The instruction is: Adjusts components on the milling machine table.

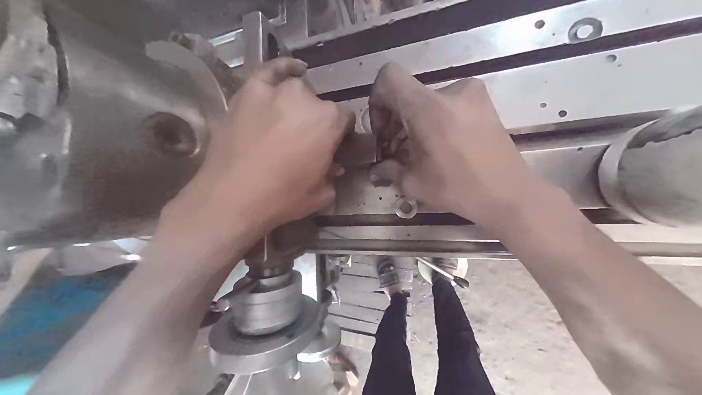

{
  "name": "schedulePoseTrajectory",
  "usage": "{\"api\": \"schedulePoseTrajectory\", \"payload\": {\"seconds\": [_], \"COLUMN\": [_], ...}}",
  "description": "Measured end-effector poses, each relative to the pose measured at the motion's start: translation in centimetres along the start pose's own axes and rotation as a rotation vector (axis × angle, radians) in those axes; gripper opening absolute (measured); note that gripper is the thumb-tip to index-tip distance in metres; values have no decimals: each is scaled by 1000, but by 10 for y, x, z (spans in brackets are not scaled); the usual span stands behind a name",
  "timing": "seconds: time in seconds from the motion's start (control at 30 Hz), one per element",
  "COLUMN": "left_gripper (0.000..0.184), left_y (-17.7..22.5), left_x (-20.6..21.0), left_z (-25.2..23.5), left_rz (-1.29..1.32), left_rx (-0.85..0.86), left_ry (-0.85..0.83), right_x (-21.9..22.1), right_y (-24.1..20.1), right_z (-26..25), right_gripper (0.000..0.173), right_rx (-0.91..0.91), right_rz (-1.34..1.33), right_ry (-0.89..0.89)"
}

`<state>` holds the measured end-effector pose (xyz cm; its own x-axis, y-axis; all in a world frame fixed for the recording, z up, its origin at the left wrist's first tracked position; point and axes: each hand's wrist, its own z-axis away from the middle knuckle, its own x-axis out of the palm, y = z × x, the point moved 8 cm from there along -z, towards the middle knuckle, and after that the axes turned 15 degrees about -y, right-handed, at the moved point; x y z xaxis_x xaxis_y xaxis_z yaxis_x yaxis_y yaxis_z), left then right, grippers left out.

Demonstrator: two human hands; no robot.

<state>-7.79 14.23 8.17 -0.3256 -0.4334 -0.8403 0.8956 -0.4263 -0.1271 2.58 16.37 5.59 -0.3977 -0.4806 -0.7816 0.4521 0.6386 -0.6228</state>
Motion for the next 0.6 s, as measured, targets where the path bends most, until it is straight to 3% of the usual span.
{"api": "schedulePoseTrajectory", "payload": {"seconds": [0.27,0.43,0.6], "left_gripper": [18,24,18], "left_y": [7,4,3], "left_x": [3,5,2], "left_z": [-6,-7,-7], "left_rz": [-107,-117,-112], "left_rx": [-60,-83,-59], "left_ry": [-65,-111,-86], "right_x": [3,-7,-44], "right_y": [6,14,29], "right_z": [-3,-1,28], "right_gripper": [54,65,37], "right_rx": [-56,-21,-22], "right_rz": [-43,-151,-151], "right_ry": [-34,-121,142]}}
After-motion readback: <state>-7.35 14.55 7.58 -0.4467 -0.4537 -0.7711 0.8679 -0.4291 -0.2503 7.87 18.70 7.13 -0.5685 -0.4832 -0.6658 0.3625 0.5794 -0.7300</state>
